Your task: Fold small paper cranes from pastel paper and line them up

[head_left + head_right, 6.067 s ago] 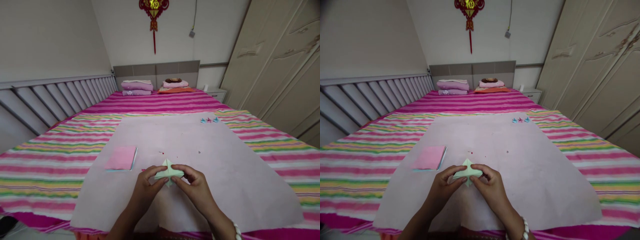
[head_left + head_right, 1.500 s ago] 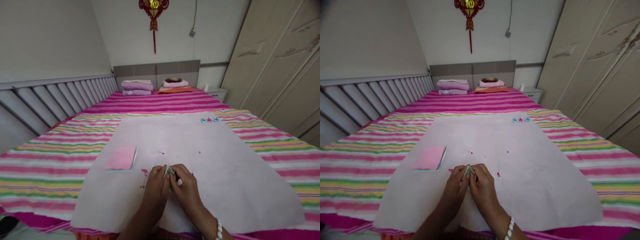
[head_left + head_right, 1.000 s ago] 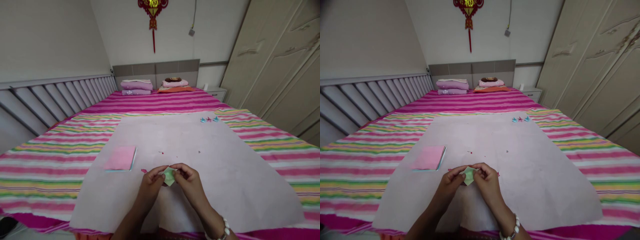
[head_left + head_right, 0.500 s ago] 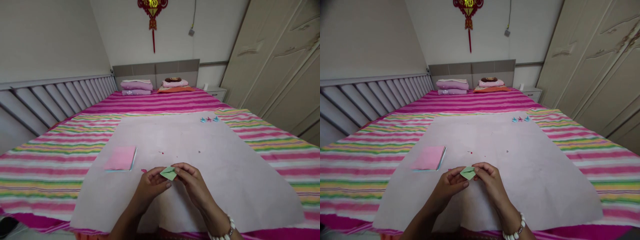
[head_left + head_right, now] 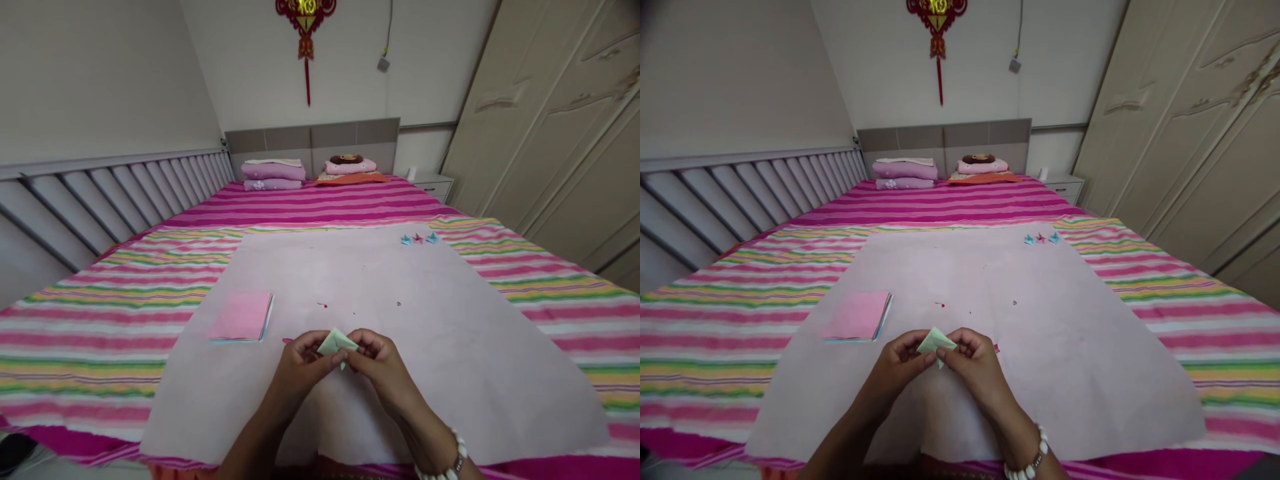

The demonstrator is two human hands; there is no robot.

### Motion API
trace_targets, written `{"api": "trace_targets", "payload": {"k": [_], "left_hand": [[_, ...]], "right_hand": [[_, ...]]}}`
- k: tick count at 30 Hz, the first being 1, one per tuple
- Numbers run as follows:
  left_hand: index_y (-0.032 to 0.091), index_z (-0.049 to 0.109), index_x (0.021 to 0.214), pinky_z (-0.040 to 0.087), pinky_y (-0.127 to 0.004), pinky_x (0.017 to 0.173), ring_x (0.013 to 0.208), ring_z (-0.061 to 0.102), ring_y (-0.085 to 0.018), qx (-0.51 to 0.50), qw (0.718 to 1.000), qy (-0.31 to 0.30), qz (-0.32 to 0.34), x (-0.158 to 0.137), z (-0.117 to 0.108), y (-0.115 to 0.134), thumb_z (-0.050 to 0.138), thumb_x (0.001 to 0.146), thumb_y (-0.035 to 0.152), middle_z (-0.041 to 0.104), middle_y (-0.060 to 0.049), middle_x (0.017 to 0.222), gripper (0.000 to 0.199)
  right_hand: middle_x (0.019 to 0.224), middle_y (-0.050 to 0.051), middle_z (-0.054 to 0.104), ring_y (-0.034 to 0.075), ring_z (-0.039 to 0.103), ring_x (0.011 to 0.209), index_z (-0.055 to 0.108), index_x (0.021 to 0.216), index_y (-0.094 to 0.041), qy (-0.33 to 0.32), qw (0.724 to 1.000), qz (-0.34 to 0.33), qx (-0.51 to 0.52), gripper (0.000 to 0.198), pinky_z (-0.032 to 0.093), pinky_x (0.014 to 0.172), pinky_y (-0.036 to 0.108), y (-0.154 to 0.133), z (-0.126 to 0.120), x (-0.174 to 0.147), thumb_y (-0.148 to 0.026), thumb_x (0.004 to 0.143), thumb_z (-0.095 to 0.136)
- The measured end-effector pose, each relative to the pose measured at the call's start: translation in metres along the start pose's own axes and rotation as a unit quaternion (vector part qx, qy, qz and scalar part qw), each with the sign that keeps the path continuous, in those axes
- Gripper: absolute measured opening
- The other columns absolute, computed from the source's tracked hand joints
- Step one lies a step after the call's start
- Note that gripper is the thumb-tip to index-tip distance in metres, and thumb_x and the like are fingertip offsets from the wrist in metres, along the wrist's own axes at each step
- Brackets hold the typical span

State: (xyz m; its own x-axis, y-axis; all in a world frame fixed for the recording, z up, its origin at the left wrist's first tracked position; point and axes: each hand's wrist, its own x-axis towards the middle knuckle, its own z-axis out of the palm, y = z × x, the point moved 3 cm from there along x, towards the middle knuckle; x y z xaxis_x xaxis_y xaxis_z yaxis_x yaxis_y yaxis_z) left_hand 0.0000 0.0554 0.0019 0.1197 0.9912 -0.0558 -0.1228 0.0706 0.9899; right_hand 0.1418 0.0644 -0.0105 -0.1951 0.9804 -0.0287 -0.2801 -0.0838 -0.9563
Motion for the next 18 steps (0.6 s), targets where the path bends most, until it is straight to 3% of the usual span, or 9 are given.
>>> {"api": "trace_targets", "payload": {"k": [5, 10, 13, 18], "left_hand": [[0.016, 0.072, 0.07, 0.042, -0.026, 0.065, 0.067, 0.056, -0.016, 0.065, 0.997, 0.02, 0.037, 0.006, 0.001, 0.006, 0.068, 0.072, 0.031, 0.065, -0.002, 0.066, 0.016], [0.016, 0.067, 0.064, 0.039, -0.024, 0.063, 0.063, 0.052, -0.013, -0.018, 1.0, 0.017, 0.009, 0.006, 0.006, -0.001, 0.07, 0.072, 0.033, 0.061, 0.001, 0.06, 0.018], [0.016, 0.063, 0.063, 0.038, -0.023, 0.061, 0.061, 0.049, -0.012, -0.053, 0.998, 0.017, -0.003, 0.005, 0.007, -0.005, 0.069, 0.073, 0.034, 0.056, 0.003, 0.058, 0.021], [0.017, 0.058, 0.062, 0.035, -0.022, 0.055, 0.054, 0.043, -0.01, -0.078, 0.996, 0.038, -0.016, 0.004, 0.007, -0.007, 0.062, 0.078, 0.041, 0.049, 0.005, 0.054, 0.03]], "right_hand": [[0.048, -0.007, 0.049, 0.007, 0.038, 0.046, 0.063, 0.062, -0.017, -0.005, 1.0, 0.008, -0.004, 0.027, 0.028, 0.046, 0.02, 0.004, 0.005, 0.0, -0.036, 0.057, 0.082], [0.05, -0.005, 0.05, 0.008, 0.039, 0.049, 0.061, 0.056, -0.016, -0.041, 0.999, 0.002, -0.026, 0.031, 0.03, 0.048, 0.022, 0.011, 0.009, 0.003, -0.041, 0.058, 0.08], [0.046, -0.006, 0.046, 0.008, 0.037, 0.047, 0.059, 0.05, -0.016, -0.026, 0.998, 0.002, -0.049, 0.034, 0.027, 0.047, 0.022, 0.014, 0.009, 0.002, -0.042, 0.06, 0.079], [0.049, -0.003, 0.054, 0.01, 0.043, 0.048, 0.067, 0.057, -0.016, -0.023, 0.999, 0.017, -0.045, 0.027, 0.032, 0.049, 0.023, 0.018, 0.009, -0.001, -0.04, 0.06, 0.078]]}}
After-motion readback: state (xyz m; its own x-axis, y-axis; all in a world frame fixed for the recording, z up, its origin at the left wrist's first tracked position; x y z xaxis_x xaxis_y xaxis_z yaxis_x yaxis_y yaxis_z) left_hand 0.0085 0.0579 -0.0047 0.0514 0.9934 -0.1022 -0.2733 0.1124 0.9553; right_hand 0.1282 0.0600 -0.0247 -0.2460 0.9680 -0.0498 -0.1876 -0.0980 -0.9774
